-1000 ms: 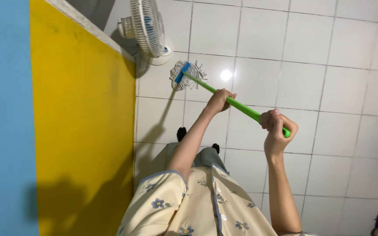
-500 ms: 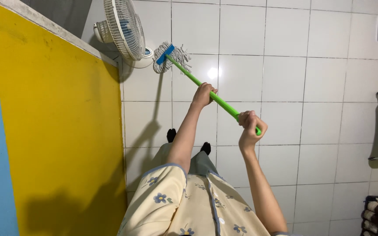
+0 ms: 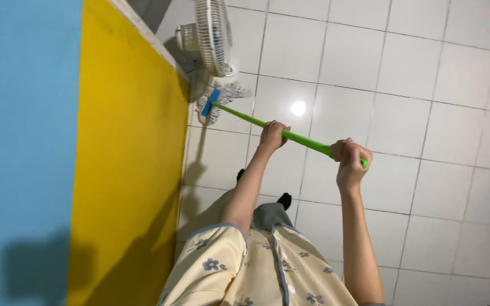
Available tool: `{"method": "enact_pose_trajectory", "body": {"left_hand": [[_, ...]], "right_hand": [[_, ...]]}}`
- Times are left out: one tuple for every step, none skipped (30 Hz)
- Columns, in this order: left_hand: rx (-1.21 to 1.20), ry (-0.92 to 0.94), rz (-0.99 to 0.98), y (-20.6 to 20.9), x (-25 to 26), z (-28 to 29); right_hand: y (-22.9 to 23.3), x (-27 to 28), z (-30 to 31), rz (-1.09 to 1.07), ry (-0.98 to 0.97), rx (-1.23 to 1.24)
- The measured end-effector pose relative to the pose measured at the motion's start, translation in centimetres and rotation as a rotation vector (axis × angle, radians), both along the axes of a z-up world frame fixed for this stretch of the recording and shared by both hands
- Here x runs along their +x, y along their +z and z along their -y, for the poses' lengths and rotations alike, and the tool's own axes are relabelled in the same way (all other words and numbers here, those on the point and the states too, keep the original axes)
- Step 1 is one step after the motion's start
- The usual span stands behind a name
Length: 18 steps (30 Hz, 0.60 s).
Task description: Mopping a tiled floor using a string mop
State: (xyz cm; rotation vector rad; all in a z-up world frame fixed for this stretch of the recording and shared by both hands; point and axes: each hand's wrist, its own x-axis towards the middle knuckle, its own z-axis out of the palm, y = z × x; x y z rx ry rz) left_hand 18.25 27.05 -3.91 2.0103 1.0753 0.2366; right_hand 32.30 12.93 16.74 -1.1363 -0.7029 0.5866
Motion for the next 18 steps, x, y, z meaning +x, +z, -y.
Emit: {"method": "enact_pose_trajectory", "body": {"left_hand": [[0.002,0.011,-0.002,-1.0,-1.9,-0.3],[0.037,0.031,-0.032,-2.0,-3.7,-0.6],[0.075,0.052,-0.062,-2.9,-5.5,-1.1],[0.082,0.063,-0.065,-2.1,-6.5,-1.4],[0.064,0.097,-0.013,-1.5,-7.6,-1.4],[0.047,0.131,0.038,-0.8,-8.7,-1.3],[0.042,0.136,0.033,0.1,-9.1,-1.3],[0.066,0.159,0.064,0.9,-9.5,-1.2],[0.099,0.182,0.099,1.6,-9.8,-1.5],[0.104,0.187,0.096,1.1,-10.0,-1.5],[0.071,0.162,0.076,0.8,-10.0,-1.3],[0.037,0.137,0.056,0.5,-9.9,-1.2],[0.04,0.14,0.059,0.2,-9.4,-0.8],[0.055,0.127,0.042,0.0,-8.9,-0.4],[0.069,0.11,0.023,-0.1,-8.5,0.0],[0.069,0.111,0.025,0.3,-8.2,0.5],[0.063,0.099,0.035,0.6,-7.3,1.0],[0.057,0.088,0.045,0.8,-6.4,1.6]], "right_hand": [[-0.1,-1.8,-0.7,-0.002,0.011,0.002],[-0.2,-3.5,-1.4,-0.012,0.033,0.009],[-0.3,-5.1,-2.2,-0.023,0.056,0.021],[0.8,-6.2,-2.7,-0.025,0.067,0.028],[1.7,-7.4,-3.1,-0.002,0.111,-0.018],[2.7,-8.5,-3.4,0.021,0.155,-0.062],[3.3,-9.1,-3.4,0.016,0.16,-0.067],[3.9,-9.5,-3.3,0.03,0.172,-0.076],[4.2,-9.9,-3.5,0.047,0.185,-0.076],[3.9,-9.9,-3.2,0.045,0.191,-0.072],[3.8,-9.9,-2.8,0.051,0.181,-0.083],[3.8,-9.7,-2.4,0.056,0.171,-0.095],[3.6,-9.5,-1.8,0.06,0.175,-0.093],[3.5,-9.2,-1.2,0.073,0.162,-0.096],[3.6,-9.0,-0.6,0.084,0.146,-0.101],[3.5,-8.8,0.1,0.085,0.146,-0.1],[3.4,-8.4,1.0,0.088,0.116,-0.095],[3.3,-7.9,1.9,0.09,0.087,-0.09]]}}
